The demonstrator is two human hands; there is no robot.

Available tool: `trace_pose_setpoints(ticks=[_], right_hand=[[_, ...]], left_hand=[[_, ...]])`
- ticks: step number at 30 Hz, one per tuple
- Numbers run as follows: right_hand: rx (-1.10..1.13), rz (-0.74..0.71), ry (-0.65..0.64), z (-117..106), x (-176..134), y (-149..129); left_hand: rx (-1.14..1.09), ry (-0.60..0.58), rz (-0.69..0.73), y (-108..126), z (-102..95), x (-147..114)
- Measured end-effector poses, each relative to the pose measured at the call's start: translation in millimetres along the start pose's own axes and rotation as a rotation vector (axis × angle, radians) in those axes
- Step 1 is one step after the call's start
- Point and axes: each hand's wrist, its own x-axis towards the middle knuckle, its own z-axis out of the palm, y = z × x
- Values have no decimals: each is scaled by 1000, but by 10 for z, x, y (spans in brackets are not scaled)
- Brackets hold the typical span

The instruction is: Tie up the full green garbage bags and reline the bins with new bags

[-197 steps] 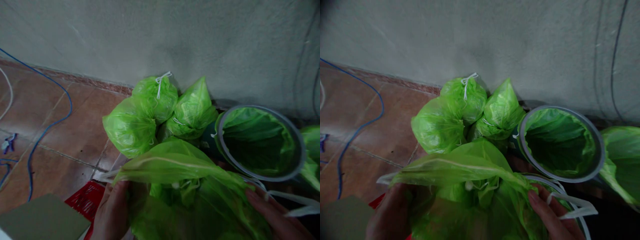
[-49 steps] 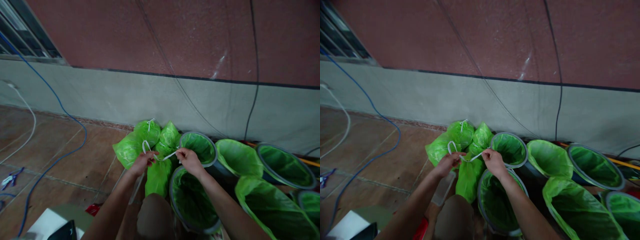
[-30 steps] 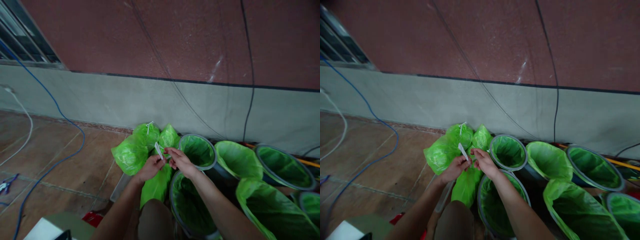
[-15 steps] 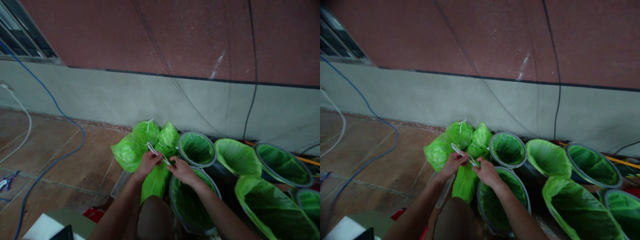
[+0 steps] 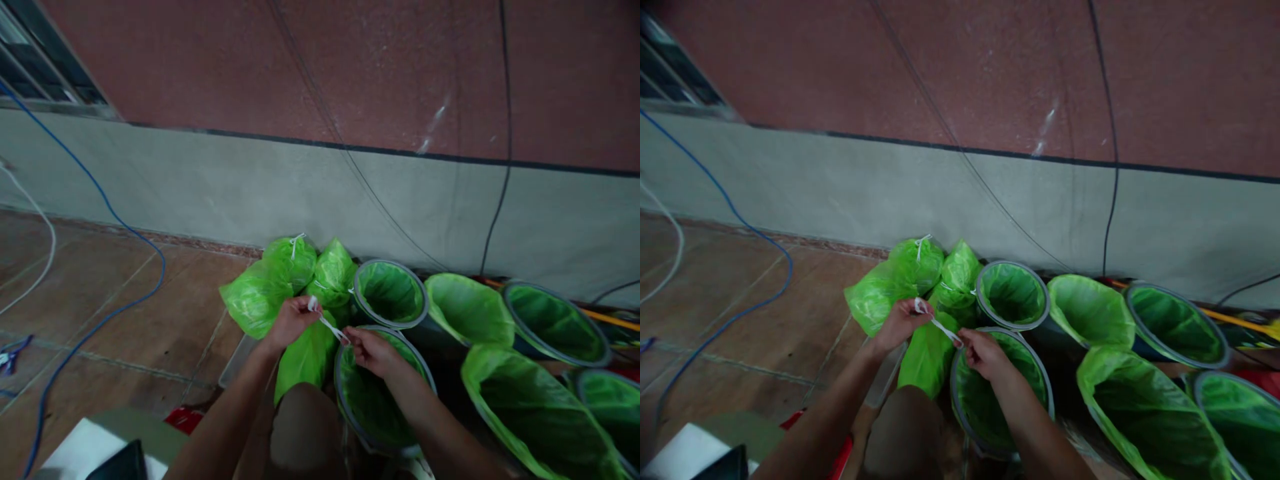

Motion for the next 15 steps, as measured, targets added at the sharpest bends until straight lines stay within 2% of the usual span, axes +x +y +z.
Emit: trace_pose_setpoints(ticks=[2, 3, 4, 5, 7, 9, 10, 15], right_hand=[[12, -203, 215, 72, 72, -66], [-15, -326, 268, 129, 96, -122], [-53, -445, 265, 196, 115, -187], [-91, -548, 208, 268, 129, -253], [-140, -664, 13, 406, 152, -364], [-183, -695, -144, 507, 174, -418], [-220, -691, -183, 539, 184, -424], [-352, -561, -177, 551, 195, -366]], left_hand=[[121, -8, 55, 65, -17, -21], [159, -11, 77, 101, -17, -31], [175, -17, 94, 137, -10, -40], [169, -31, 106, 170, 2, -46], [136, -67, 128, 222, 36, -51], [137, -51, 173, 242, 67, -48], [160, -19, 202, 238, 79, -44], [255, 169, 288, 102, 123, -46]])
